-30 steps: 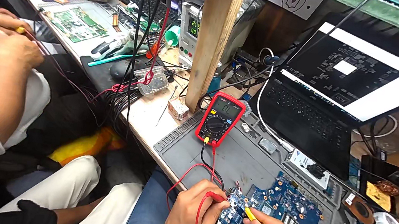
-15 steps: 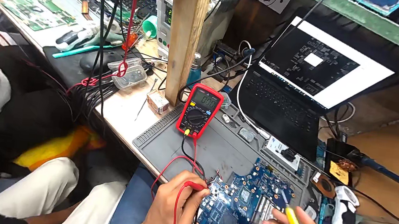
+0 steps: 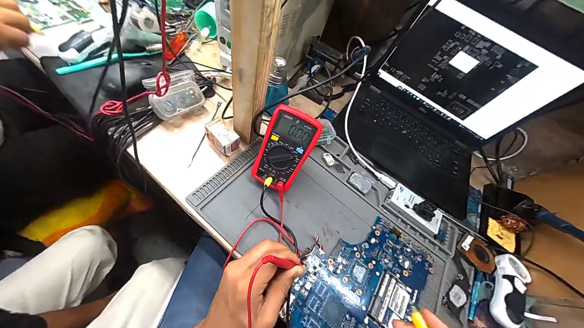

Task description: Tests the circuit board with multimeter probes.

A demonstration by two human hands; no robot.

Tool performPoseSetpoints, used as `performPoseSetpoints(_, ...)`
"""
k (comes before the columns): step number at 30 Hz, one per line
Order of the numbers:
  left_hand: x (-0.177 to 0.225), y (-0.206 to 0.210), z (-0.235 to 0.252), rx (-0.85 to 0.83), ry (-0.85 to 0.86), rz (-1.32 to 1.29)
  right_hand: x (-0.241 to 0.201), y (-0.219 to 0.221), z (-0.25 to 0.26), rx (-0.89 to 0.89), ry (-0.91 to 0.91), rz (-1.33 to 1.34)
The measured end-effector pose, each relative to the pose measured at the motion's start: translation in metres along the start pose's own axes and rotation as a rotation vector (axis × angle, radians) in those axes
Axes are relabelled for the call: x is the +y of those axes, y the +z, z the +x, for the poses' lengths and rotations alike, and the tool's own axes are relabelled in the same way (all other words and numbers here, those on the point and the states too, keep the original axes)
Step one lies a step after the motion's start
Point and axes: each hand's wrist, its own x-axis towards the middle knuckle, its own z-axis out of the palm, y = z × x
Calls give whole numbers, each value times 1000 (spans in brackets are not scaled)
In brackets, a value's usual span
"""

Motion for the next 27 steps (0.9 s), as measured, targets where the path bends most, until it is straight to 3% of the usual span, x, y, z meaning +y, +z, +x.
performPoseSetpoints(9,0,0,-2,-1,-6,-17,-4,27,23,-238,140,-87)
performPoseSetpoints(17,-2,0,-5,3,2,-44,11,30,34,-247,189,-27)
performPoseSetpoints(27,0,-6,-8,-54,-49,-98,8,32,24,-316,192,-203)
